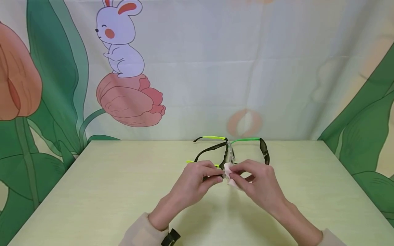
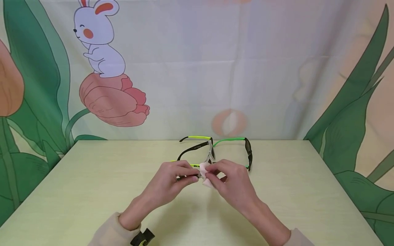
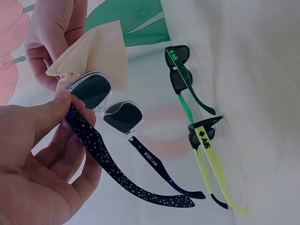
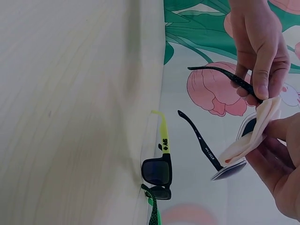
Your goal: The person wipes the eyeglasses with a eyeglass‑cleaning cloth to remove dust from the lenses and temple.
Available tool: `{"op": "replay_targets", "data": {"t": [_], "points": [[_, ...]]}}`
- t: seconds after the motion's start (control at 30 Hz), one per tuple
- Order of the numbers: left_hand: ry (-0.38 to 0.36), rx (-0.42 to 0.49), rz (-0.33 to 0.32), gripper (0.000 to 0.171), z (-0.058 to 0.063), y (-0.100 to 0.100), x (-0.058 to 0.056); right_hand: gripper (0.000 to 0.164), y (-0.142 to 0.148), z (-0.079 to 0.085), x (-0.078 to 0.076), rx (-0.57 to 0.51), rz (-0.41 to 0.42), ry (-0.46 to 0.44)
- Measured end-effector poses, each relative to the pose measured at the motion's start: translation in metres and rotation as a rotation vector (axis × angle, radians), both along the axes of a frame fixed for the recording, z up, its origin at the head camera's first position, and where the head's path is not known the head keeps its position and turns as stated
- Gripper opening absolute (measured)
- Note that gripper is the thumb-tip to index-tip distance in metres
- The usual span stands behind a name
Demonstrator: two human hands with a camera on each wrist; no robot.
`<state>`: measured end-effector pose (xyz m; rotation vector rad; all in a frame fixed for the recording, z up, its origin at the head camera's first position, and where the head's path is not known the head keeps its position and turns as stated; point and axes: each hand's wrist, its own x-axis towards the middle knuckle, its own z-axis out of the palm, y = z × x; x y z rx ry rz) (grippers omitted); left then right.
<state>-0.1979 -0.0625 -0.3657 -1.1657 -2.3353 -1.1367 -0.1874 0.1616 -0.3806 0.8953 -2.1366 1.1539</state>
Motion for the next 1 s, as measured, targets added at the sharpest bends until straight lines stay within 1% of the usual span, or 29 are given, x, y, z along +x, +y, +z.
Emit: {"op": "replay_targets", "data": {"t": [0.17, 0.4, 0.57, 0.73, 0.87, 1.0], "points": [[-0.018, 0.01, -0.005, 0.013, -0.0005, 0.0005, -0.0008, 0.027, 0.0014, -0.0001, -0.0011, -0.005, -0.018, -0.008], [-0.059, 0.039, -0.032, 0.013, -0.0006, -0.0009, 0.0001, 0.024, 0.0042, -0.0003, -0.0069, 0.016, -0.101, -0.051], [-0.104, 0.047, -0.055, 0.016, -0.0004, -0.0016, 0.0021, 0.022, 0.0059, 0.0004, -0.0094, 0.031, -0.139, -0.057], [-0.116, 0.059, -0.069, 0.015, -0.0002, -0.0021, 0.0026, 0.021, 0.0073, 0.0006, -0.0095, 0.038, -0.126, -0.051], [-0.106, 0.07, -0.078, 0.015, 0.0006, -0.0029, 0.0024, 0.023, 0.0071, 0.0011, -0.0079, 0.031, -0.092, -0.037], [-0.109, 0.076, -0.072, 0.015, 0.0013, -0.0037, 0.0024, 0.027, 0.0056, 0.0021, -0.0049, 0.017, -0.053, -0.022]]}}
